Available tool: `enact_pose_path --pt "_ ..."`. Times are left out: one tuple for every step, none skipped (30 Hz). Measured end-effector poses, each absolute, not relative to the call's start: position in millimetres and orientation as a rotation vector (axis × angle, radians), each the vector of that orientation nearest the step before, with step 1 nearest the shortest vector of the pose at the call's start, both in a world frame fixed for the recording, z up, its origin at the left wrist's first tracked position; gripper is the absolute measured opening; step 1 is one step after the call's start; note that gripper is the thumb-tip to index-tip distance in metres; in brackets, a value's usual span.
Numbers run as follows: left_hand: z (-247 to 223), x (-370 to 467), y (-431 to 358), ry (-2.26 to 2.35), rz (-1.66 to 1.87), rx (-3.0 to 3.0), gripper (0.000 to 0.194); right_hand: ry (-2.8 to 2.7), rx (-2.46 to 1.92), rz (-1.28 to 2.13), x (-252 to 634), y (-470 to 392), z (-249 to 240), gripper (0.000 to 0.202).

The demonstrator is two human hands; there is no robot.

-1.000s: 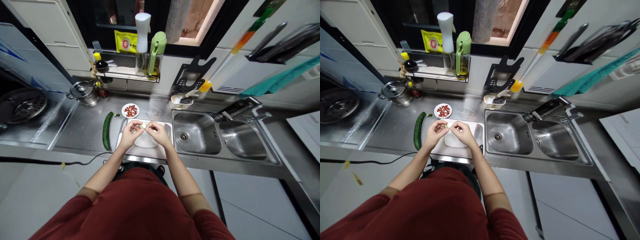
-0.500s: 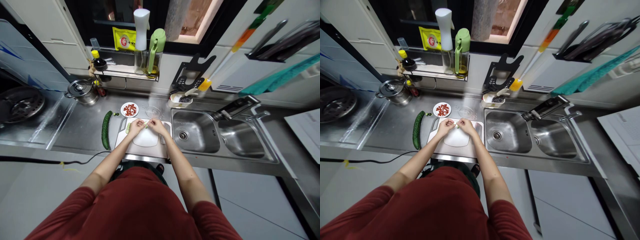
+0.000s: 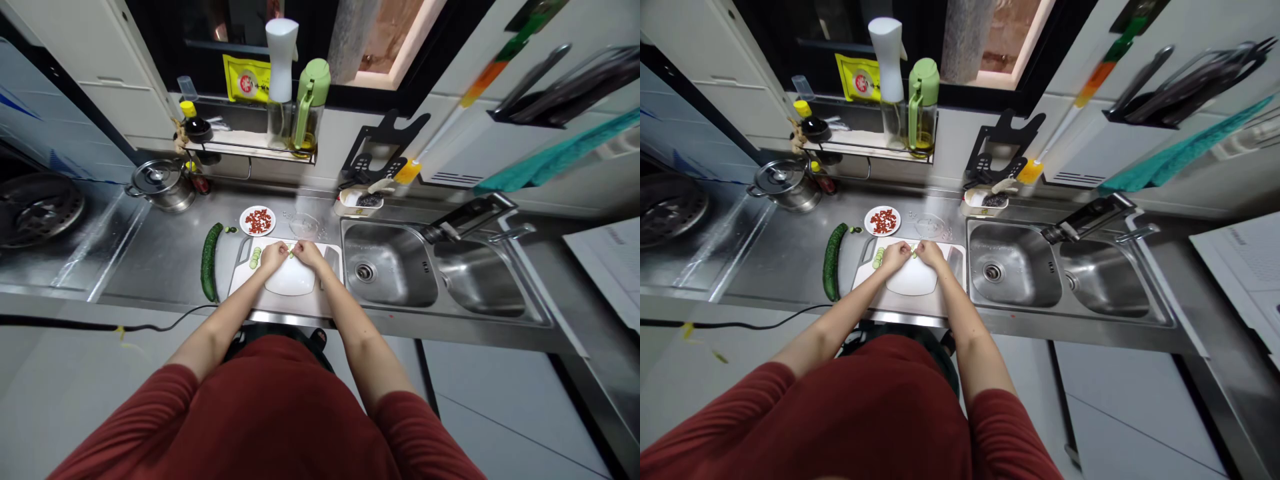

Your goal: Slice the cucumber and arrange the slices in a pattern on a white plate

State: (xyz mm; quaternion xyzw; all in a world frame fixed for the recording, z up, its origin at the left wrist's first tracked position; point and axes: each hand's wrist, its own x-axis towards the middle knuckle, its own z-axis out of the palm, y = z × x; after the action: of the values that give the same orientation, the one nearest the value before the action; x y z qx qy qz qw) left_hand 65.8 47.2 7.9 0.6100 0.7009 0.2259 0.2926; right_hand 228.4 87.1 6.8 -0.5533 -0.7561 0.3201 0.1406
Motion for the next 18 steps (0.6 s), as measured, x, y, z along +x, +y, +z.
enact_pose_path --pt "9 67 48 1.89 0.573 1.631 0.012 -2.188 -1.625 0.917 227 87 7 0.009" --pt "11 68 48 1.91 0.545 1.635 0.013 -2.194 -1.651 0.909 226 87 8 0.01" --pt "12 69 49 1.927 0.519 1.64 0.013 -2.2 -1.68 0.897 225 87 8 0.01" --pt "13 70 49 1.938 0.496 1.646 0.014 -2.209 -1.709 0.88 223 87 9 0.011" --pt "14 71 50 1.945 0.476 1.653 0.014 -2.219 -1.738 0.86 222 87 9 0.011" --pt "14 71 50 1.952 0.46 1.661 0.015 -2.23 -1.764 0.838 221 87 9 0.012" --pt "14 72 50 1.957 0.448 1.671 0.015 -2.241 -1.787 0.817 219 87 9 0.012" --pt "14 72 50 1.96 0.437 1.683 0.015 -2.251 -1.808 0.8 218 87 9 0.013" --pt "14 72 51 1.96 0.427 1.696 0.015 -2.259 -1.824 0.788 217 87 9 0.013" --pt "14 72 51 1.961 0.419 1.709 0.015 -2.268 -1.834 0.779 216 87 9 0.014" --pt "14 72 51 1.962 0.41 1.721 0.016 -2.275 -1.843 0.77 216 87 9 0.014" --pt "14 72 50 1.964 0.401 1.731 0.016 -2.281 -1.849 0.761 215 86 9 0.014" --pt "14 73 50 1.967 0.392 1.738 0.016 -2.286 -1.852 0.754 215 86 9 0.014" --pt "15 73 50 1.97 0.386 1.745 0.016 -2.289 -1.853 0.746 214 86 9 0.014" --pt "15 73 50 1.972 0.385 1.753 0.015 -2.29 -1.853 0.738 214 85 9 0.014" --pt "15 73 49 1.972 0.388 1.761 0.015 -2.29 -1.851 0.731 214 85 10 0.013" --pt "15 73 49 1.972 0.395 1.769 0.015 -2.288 -1.849 0.726 214 85 10 0.013" --pt "15 74 49 1.974 0.402 1.774 0.015 -2.285 -1.846 0.721 214 84 10 0.013"
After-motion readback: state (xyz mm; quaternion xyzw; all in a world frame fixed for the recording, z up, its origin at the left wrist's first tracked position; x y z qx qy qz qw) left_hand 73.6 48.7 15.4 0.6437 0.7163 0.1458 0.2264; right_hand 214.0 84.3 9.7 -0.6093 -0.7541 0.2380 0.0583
